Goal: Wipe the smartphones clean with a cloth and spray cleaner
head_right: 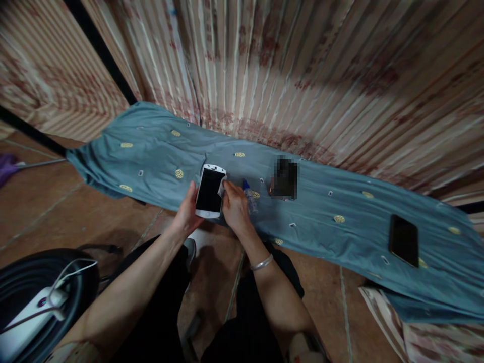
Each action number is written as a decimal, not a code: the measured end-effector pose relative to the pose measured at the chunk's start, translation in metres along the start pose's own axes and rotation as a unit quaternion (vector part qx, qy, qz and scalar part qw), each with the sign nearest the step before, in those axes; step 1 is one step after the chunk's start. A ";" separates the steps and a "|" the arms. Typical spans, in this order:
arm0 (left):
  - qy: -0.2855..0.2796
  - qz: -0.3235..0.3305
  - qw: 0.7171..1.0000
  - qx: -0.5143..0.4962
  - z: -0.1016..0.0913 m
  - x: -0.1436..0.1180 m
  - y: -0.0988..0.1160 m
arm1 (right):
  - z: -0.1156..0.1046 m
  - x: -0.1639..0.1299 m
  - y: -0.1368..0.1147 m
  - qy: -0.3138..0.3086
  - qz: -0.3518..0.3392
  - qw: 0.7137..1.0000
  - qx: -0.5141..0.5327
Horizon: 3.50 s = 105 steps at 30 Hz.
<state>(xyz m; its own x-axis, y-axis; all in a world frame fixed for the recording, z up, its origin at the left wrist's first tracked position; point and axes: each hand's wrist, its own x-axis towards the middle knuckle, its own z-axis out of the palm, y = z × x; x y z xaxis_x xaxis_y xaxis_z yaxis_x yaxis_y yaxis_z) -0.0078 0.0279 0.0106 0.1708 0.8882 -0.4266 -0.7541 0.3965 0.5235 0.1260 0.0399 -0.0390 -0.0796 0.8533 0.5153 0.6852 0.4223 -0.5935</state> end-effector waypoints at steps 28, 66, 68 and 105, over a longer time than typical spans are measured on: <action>0.037 0.005 0.997 -0.065 -0.001 0.011 0.013 | -0.017 -0.033 -0.038 -0.059 -0.129 0.985 -0.098; 0.034 0.038 0.998 0.040 -0.002 -0.005 -0.008 | 0.001 -0.018 -0.045 -0.086 -0.111 0.989 -0.056; 0.032 0.040 0.998 0.035 -0.005 -0.005 -0.011 | 0.002 -0.016 -0.044 -0.088 -0.103 0.989 -0.057; 0.029 0.070 0.997 0.024 -0.011 -0.020 -0.008 | 0.026 0.009 -0.051 -0.027 -0.089 0.994 -0.063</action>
<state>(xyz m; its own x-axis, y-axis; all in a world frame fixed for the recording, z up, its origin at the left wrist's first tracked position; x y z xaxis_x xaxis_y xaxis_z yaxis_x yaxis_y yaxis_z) -0.0123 0.0044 0.0075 0.0288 0.9213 -0.3877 -0.7367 0.2817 0.6147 0.0716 0.0347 -0.0204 -0.2441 0.7854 0.5688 0.7418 0.5290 -0.4120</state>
